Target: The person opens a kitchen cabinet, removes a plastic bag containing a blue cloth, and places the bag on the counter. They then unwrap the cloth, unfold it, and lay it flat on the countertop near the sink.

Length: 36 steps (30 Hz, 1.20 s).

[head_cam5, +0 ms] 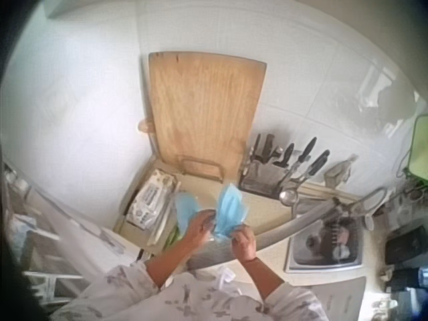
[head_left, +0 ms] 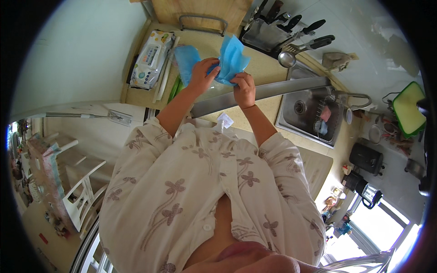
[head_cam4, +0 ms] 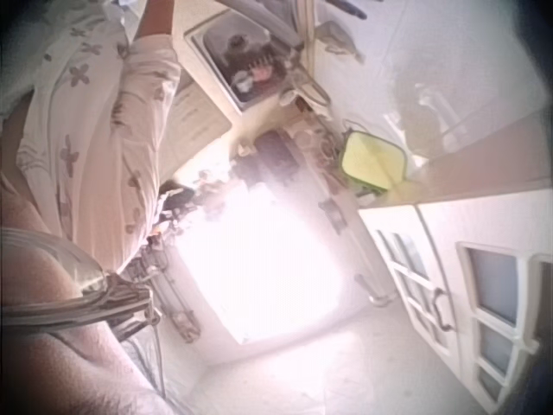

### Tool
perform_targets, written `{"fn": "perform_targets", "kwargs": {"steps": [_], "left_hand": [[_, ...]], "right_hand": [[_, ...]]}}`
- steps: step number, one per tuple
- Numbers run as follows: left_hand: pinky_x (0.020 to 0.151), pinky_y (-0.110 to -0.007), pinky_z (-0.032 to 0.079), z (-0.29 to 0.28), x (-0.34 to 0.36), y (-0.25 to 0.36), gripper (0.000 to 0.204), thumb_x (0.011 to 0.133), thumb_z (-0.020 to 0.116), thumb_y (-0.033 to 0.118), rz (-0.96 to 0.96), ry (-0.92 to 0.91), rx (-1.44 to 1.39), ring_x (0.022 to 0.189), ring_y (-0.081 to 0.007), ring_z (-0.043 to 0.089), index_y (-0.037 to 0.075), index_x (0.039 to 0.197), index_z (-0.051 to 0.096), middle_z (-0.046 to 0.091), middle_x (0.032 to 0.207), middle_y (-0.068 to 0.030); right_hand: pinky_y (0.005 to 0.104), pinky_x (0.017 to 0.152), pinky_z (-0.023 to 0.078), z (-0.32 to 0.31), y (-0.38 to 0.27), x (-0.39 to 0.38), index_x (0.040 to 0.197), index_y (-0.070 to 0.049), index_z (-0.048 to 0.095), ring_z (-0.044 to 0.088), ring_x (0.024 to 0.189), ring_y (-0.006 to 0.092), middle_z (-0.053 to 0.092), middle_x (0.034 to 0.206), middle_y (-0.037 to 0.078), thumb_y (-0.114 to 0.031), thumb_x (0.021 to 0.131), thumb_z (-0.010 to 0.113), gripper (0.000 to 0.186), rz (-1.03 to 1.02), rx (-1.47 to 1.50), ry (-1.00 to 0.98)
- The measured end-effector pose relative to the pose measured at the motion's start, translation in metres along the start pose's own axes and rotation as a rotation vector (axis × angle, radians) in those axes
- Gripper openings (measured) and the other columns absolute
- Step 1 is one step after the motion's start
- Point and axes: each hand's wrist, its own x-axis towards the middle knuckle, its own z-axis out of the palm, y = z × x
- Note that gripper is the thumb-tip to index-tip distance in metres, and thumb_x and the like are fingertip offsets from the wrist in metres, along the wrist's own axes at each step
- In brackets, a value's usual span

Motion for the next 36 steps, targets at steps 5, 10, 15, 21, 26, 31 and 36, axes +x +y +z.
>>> {"fn": "perform_targets", "kwargs": {"steps": [5,10,15,21,26,31,36], "left_hand": [[0.076,-0.035,0.049,-0.004,-0.002,0.004,0.037,0.085,0.072,0.030,-0.105,-0.084,-0.091,0.091,-0.0212,0.064,0.003,0.108,0.063,0.066,0.102,-0.0100],[0.067,-0.030,0.047,0.001,-0.009,0.008,0.024,0.085,0.070,0.023,-0.141,-0.123,-0.149,0.079,-0.0154,0.060,0.004,0.098,0.061,0.064,0.092,-0.0042],[0.062,-0.030,0.047,0.000,-0.015,0.012,0.018,0.084,0.068,0.016,-0.177,-0.148,-0.064,0.076,-0.0162,0.060,0.004,0.093,0.059,0.063,0.088,-0.0072],[0.066,-0.033,0.048,-0.006,-0.018,0.016,0.016,0.080,0.068,0.011,-0.029,-0.134,-0.008,0.078,-0.0194,0.061,0.003,0.091,0.058,0.062,0.087,-0.0089],[0.075,-0.035,0.048,-0.012,-0.019,0.014,0.020,0.079,0.072,0.015,-0.018,-0.178,0.054,0.086,-0.0208,0.061,0.004,0.091,0.061,0.064,0.090,-0.0089],[0.079,-0.034,0.050,-0.011,-0.020,0.006,0.029,0.079,0.077,0.024,-0.126,-0.240,-0.062,0.087,-0.0205,0.063,0.004,0.095,0.064,0.067,0.093,-0.0078],[0.075,-0.031,0.049,-0.011,-0.022,0.004,0.021,0.086,0.071,0.021,-0.203,-0.247,-0.134,0.082,-0.0157,0.061,0.004,0.095,0.063,0.066,0.089,-0.0055]], "right_hand": [[0.0421,0.085,0.047,-0.001,-0.005,-0.006,0.080,-0.011,0.061,0.056,0.103,0.0342,0.059,0.107,0.010,0.014,0.058,0.060,0.033,0.081,-0.080,0.016],[0.0429,0.091,0.045,-0.003,-0.018,-0.009,0.085,-0.013,0.065,0.053,0.108,0.0364,0.055,0.119,0.013,0.012,0.060,0.060,0.036,0.194,0.002,0.009],[0.0455,0.103,0.037,-0.001,-0.004,-0.011,0.111,-0.015,0.059,0.038,0.129,0.0392,0.036,0.142,0.020,0.008,0.065,0.065,0.052,0.195,0.131,0.062],[0.0422,0.102,0.042,0.014,-0.002,-0.008,0.145,-0.012,0.025,0.046,0.126,0.0311,0.039,0.139,0.018,0.012,0.076,0.059,0.080,1.083,0.899,0.161],[0.0422,0.101,0.045,-0.001,-0.012,0.008,0.142,-0.007,0.032,0.054,0.117,0.0304,0.047,0.132,0.017,0.015,0.076,0.057,0.075,1.321,1.316,0.209],[0.0418,0.100,0.044,-0.010,-0.017,0.013,0.126,-0.003,0.051,0.057,0.112,0.0279,0.059,0.119,0.012,0.016,0.074,0.057,0.057,1.088,1.436,0.018],[0.0387,0.098,0.043,-0.010,-0.010,0.006,0.115,-0.004,0.058,0.058,0.108,0.0261,0.062,0.113,0.009,0.016,0.073,0.059,0.046,1.031,1.457,0.063]]}}
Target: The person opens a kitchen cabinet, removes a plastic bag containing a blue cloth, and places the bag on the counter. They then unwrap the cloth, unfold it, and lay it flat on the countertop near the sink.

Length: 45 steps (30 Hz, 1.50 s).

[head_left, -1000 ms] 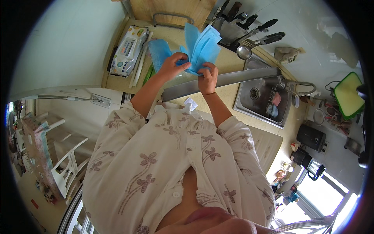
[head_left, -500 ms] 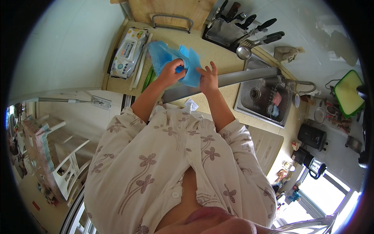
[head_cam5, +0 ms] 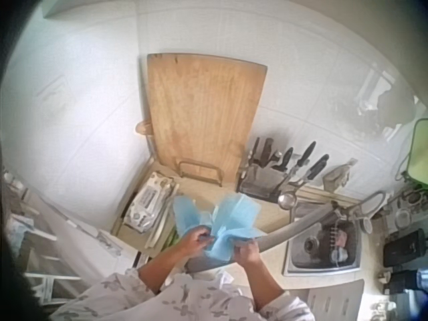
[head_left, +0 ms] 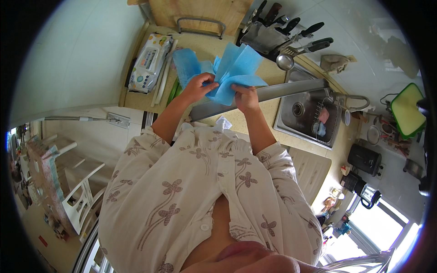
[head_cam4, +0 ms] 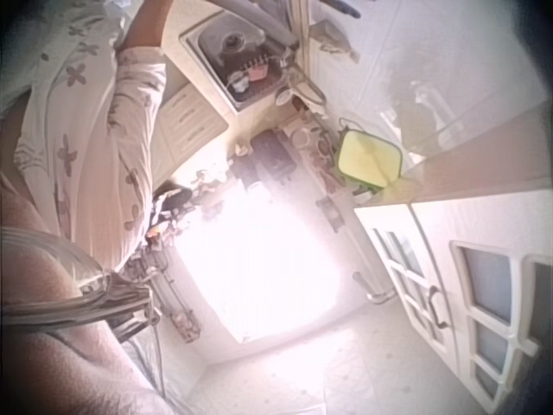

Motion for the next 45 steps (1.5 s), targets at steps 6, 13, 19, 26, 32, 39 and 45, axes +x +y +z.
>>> {"fn": "perform_targets", "kwargs": {"steps": [6,13,19,26,32,39,45], "left_hand": [[0.069,-0.030,0.049,-0.003,0.004,-0.017,0.026,0.090,0.068,0.027,-0.086,0.122,-0.011,0.077,-0.0142,0.061,0.003,0.098,0.061,0.066,0.087,-0.0053],[0.088,-0.035,0.044,0.003,0.020,0.000,0.039,0.086,0.068,0.024,0.207,0.749,0.116,0.099,-0.0231,0.058,0.007,0.118,0.053,0.060,0.113,-0.0087],[0.112,-0.048,0.019,-0.004,0.009,0.021,0.064,0.073,0.060,0.016,0.460,-0.169,0.435,0.126,-0.0278,0.048,0.013,0.136,0.046,0.054,0.133,-0.0084],[0.115,-0.052,0.009,-0.021,0.026,-0.049,0.068,0.081,0.067,0.049,0.154,-0.399,0.547,0.123,-0.0267,0.051,0.013,0.136,0.048,0.059,0.127,-0.0087],[0.114,-0.055,0.013,-0.014,0.015,-0.073,0.047,0.083,0.067,0.046,0.235,-0.267,0.803,0.109,-0.0256,0.060,0.020,0.122,0.062,0.067,0.107,-0.0099],[0.114,-0.055,0.016,-0.010,0.028,-0.088,0.025,0.085,0.065,0.035,0.125,-0.168,1.009,0.088,-0.0246,0.066,0.019,0.104,0.070,0.070,0.081,-0.0087],[0.115,-0.055,0.014,-0.030,0.023,-0.085,0.022,0.086,0.061,0.034,0.076,-0.140,1.140,0.098,-0.0222,0.064,0.021,0.100,0.071,0.071,0.093,-0.0037]], "right_hand": [[0.0381,0.094,0.048,-0.025,0.003,0.005,0.106,-0.005,0.065,0.061,0.102,0.0207,0.066,0.107,0.008,0.008,0.080,0.063,0.029,0.034,0.152,0.301],[0.0331,0.094,0.049,-0.042,0.000,-0.009,0.108,-0.010,0.064,0.060,0.104,0.0187,0.065,0.110,0.004,0.006,0.084,0.064,0.029,-0.174,-0.017,-0.007],[0.0317,0.092,0.048,-0.028,-0.006,-0.016,0.115,-0.009,0.059,0.059,0.104,0.0166,0.062,0.113,0.003,0.001,0.088,0.063,0.029,-0.172,-0.064,-0.009],[0.0324,0.088,0.048,0.009,-0.043,-0.014,0.114,-0.009,0.057,0.058,0.102,0.0168,0.061,0.110,0.002,-0.003,0.091,0.061,0.023,-0.200,-0.072,0.044],[0.0357,0.089,0.048,0.021,-0.058,-0.009,0.112,-0.009,0.057,0.060,0.101,0.0193,0.061,0.110,0.004,-0.001,0.090,0.061,0.024,-0.257,-0.040,0.104],[0.0387,0.093,0.048,0.024,-0.073,-0.015,0.115,-0.009,0.057,0.060,0.104,0.0227,0.062,0.110,0.005,-0.001,0.090,0.060,0.027,-0.439,-0.181,0.064],[0.0368,0.095,0.046,0.040,-0.118,-0.037,0.113,-0.009,0.061,0.060,0.103,0.0213,0.065,0.107,0.005,-0.002,0.089,0.061,0.025,-0.612,-0.092,0.119]]}}
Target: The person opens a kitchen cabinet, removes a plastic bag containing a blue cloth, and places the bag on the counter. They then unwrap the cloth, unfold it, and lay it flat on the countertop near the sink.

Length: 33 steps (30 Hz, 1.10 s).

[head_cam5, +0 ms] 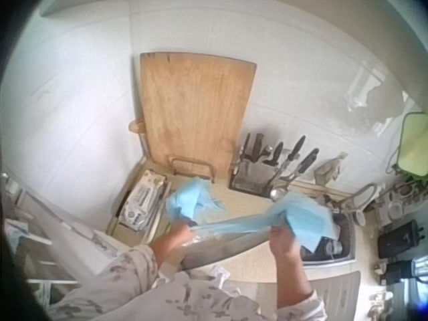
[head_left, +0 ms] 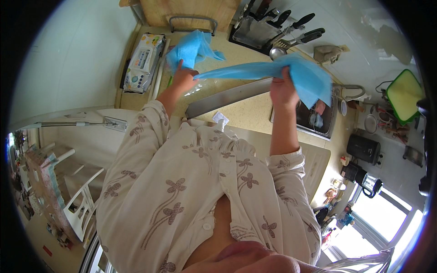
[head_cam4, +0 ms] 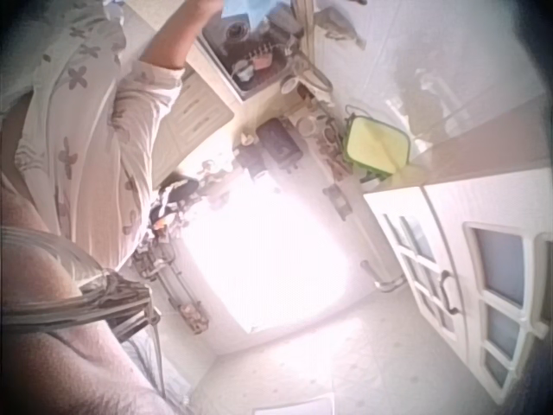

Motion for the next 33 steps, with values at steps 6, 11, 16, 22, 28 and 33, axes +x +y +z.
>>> {"fn": "perform_targets", "kwargs": {"steps": [6,11,16,22,28,33], "left_hand": [[0.117,-0.057,0.008,-0.007,-0.002,-0.015,0.020,0.086,0.062,0.024,-0.038,0.107,0.177,0.122,-0.0160,0.053,0.026,0.103,0.071,0.066,0.116,0.0072],[0.116,-0.059,0.007,-0.012,0.003,-0.021,0.026,0.084,0.064,0.020,-0.096,0.046,0.276,0.132,-0.0162,0.043,0.028,0.108,0.070,0.059,0.128,0.0071],[0.116,-0.057,0.003,-0.013,0.003,-0.025,0.025,0.089,0.057,0.020,-0.144,0.012,0.383,0.136,-0.0193,0.037,0.028,0.108,0.070,0.053,0.136,0.0038],[0.116,-0.058,0.000,-0.012,0.008,-0.024,0.024,0.093,0.051,0.026,-0.203,-0.054,0.406,0.139,-0.0195,0.032,0.028,0.107,0.071,0.049,0.140,0.0018],[0.112,-0.062,0.009,-0.030,0.020,0.007,0.024,0.087,0.062,0.036,-0.142,0.283,0.184,0.134,-0.0270,0.038,0.026,0.108,0.069,0.049,0.138,-0.0012],[0.106,-0.059,0.029,-0.040,0.007,0.087,0.022,0.086,0.064,0.028,0.049,0.510,-0.021,0.120,-0.0302,0.052,0.020,0.106,0.068,0.055,0.130,-0.0043]], "right_hand": [[0.0386,0.092,0.047,-0.008,-0.092,0.013,0.108,-0.007,0.063,0.061,0.097,0.0225,0.067,0.104,0.007,-0.011,0.091,0.060,0.018,-0.159,0.063,-0.078],[0.0409,0.088,0.046,-0.010,-0.161,0.012,0.103,-0.010,0.066,0.062,0.089,0.0238,0.069,0.095,0.010,-0.022,0.089,0.065,0.019,-0.243,0.056,-0.107],[0.0406,0.085,0.045,-0.019,-0.244,0.003,0.092,-0.013,0.071,0.059,0.090,0.0256,0.068,0.086,0.006,-0.027,0.086,0.068,0.015,-0.348,0.148,0.026],[0.0368,0.082,0.043,-0.036,-0.348,-0.015,0.071,-0.014,0.069,0.063,0.075,0.0121,0.069,0.071,-0.002,-0.022,0.093,0.057,0.026,-0.551,0.455,0.103],[0.0365,0.082,0.042,-0.056,-0.360,-0.018,0.076,-0.017,0.067,0.064,0.071,0.0106,0.068,0.072,-0.005,-0.024,0.099,0.047,0.031,-0.563,0.387,-0.005],[0.0376,0.092,0.043,-0.040,-0.338,-0.003,0.087,-0.016,0.067,0.068,0.080,0.0115,0.070,0.080,-0.001,-0.028,0.100,0.048,0.026,-0.444,0.473,-0.271]]}}
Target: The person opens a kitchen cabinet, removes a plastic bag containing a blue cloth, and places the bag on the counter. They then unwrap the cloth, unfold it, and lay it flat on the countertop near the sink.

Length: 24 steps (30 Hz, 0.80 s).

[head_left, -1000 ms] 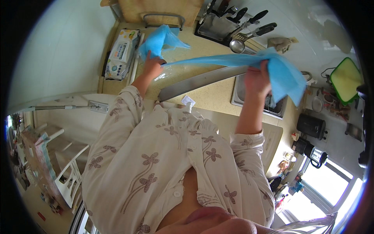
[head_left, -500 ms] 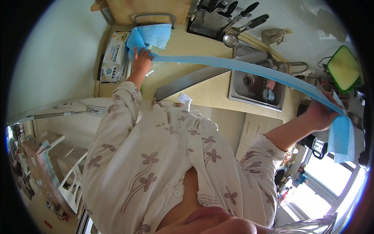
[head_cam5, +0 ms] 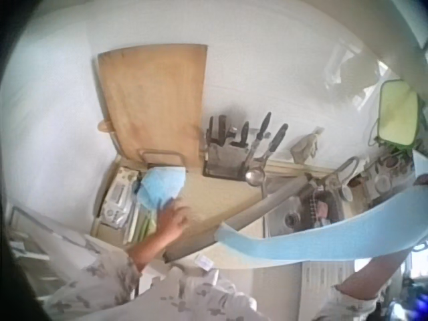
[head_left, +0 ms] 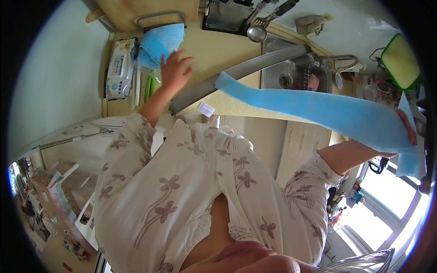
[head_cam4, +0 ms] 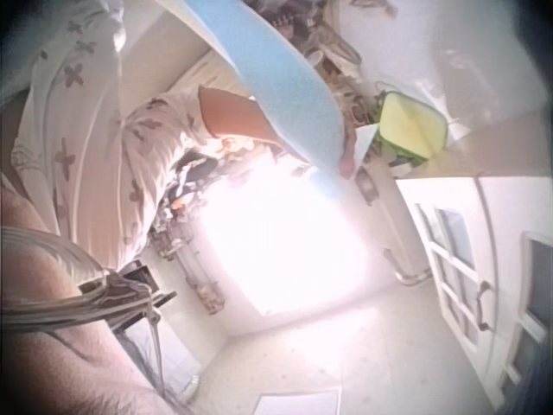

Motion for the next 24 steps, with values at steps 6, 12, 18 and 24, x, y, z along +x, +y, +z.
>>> {"fn": "perform_targets", "kwargs": {"steps": [6,12,18,24], "left_hand": [[0.079,-0.032,0.049,0.008,-0.027,0.153,0.046,0.090,0.059,0.050,-0.688,-1.357,-1.529,0.086,-0.0181,0.062,0.010,0.111,0.064,0.065,0.110,-0.0055],[0.099,-0.043,0.044,-0.007,-0.016,0.272,0.097,0.074,0.036,0.086,-0.867,-1.737,-2.285,0.107,-0.0298,0.059,0.010,0.132,0.053,0.058,0.126,-0.0116],[0.109,-0.051,0.032,-0.042,0.006,0.320,0.098,0.071,0.036,0.088,-0.544,-1.319,-3.135,0.126,-0.0323,0.048,0.019,0.139,0.047,0.055,0.131,-0.0120],[0.115,-0.053,0.021,-0.067,0.015,0.268,0.052,0.086,0.061,0.053,-0.353,-0.240,-3.148,0.131,-0.0271,0.043,0.022,0.127,0.055,0.052,0.137,-0.0004]], "right_hand": [[0.0354,0.091,0.043,0.017,0.043,0.029,0.089,-0.015,0.066,0.067,0.080,0.0111,0.070,0.080,-0.002,-0.029,0.098,0.049,0.023,0.218,0.479,-0.161],[0.0353,0.092,0.043,0.036,0.083,0.005,0.089,-0.015,0.064,0.066,0.080,0.0119,0.069,0.080,-0.002,-0.030,0.098,0.049,0.024,0.358,0.527,-0.278],[0.0352,0.094,0.043,0.047,0.086,-0.011,0.088,-0.014,0.063,0.066,0.080,0.0127,0.068,0.079,-0.002,-0.031,0.097,0.049,0.024,0.400,0.595,-0.310],[0.0351,0.095,0.043,0.044,0.028,0.012,0.087,-0.014,0.062,0.065,0.080,0.0135,0.068,0.079,-0.002,-0.032,0.097,0.049,0.025,0.291,0.691,-0.203]]}}
